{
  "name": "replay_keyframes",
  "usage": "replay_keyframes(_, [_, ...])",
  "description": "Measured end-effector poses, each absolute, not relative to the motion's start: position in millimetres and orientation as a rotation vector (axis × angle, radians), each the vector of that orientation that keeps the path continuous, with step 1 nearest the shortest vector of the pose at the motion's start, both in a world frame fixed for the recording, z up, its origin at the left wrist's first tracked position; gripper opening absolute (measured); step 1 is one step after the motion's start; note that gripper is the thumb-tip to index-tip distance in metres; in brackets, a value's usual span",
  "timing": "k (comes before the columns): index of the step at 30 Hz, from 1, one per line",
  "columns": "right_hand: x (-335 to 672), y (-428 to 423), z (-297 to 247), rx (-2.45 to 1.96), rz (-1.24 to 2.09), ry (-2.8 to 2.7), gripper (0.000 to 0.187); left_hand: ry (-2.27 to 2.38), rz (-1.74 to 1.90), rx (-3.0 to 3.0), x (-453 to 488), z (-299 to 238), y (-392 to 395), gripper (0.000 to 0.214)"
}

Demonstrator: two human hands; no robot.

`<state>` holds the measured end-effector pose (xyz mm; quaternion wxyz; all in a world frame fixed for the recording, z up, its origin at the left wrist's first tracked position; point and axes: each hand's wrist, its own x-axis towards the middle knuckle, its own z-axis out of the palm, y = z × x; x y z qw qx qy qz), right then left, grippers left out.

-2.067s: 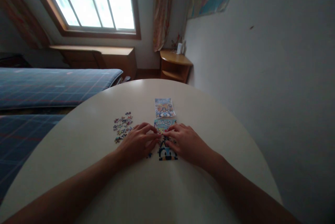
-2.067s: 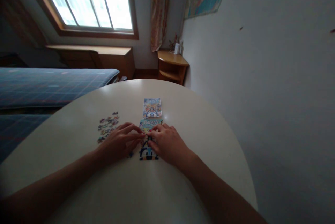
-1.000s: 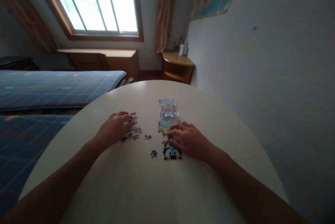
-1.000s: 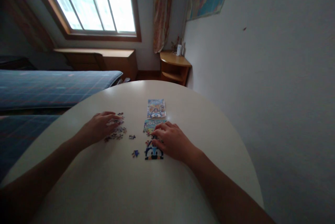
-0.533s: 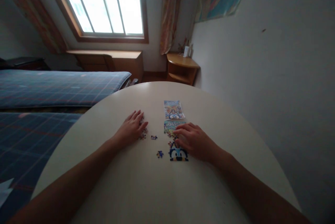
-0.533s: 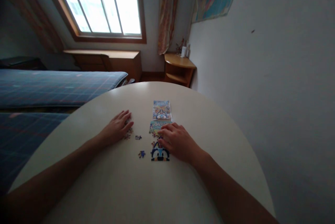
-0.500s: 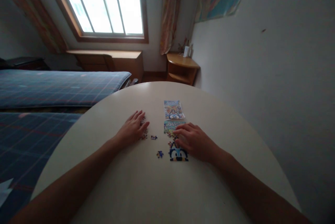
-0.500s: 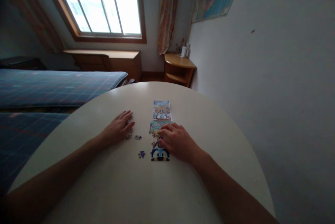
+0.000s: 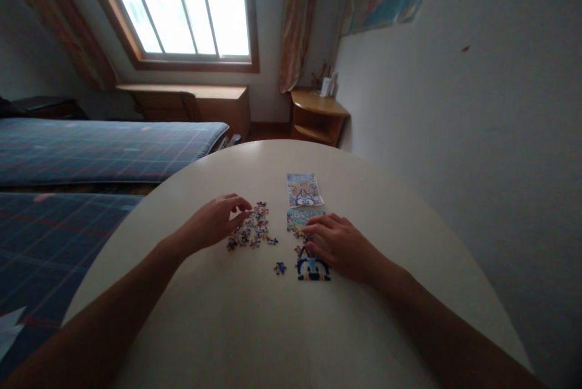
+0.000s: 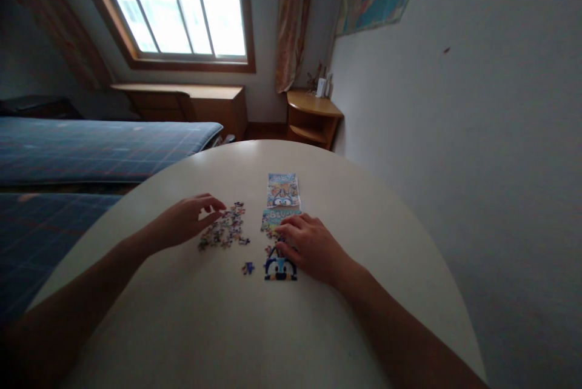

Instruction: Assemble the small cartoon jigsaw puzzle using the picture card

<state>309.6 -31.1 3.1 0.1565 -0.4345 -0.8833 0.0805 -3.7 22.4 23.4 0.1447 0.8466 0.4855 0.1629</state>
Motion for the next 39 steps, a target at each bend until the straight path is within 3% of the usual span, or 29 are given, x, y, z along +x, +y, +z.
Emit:
replay_keyframes(5, [309, -31, 4, -1.236, 0.234, -2.532, 0.026, 1.405, 0.424, 2.435, -2, 18, 21, 0.023])
replay_keyframes(13, [309, -32, 8, -1.246, 0.234, -2.529, 0.025, 1.306, 0.492, 2.491, 10, -9, 25, 0.033])
replay_keyframes(28, [310, -31, 7, -1.244, 0.241, -2.533, 0.024, 1.366, 0.634, 2.514, 10, -2, 28, 0.025])
replay_keyframes(39, [311, -31, 5, -1.256, 0.234, -2.528, 0.024, 1.34, 0.295, 2.447, 6, 19, 16, 0.023])
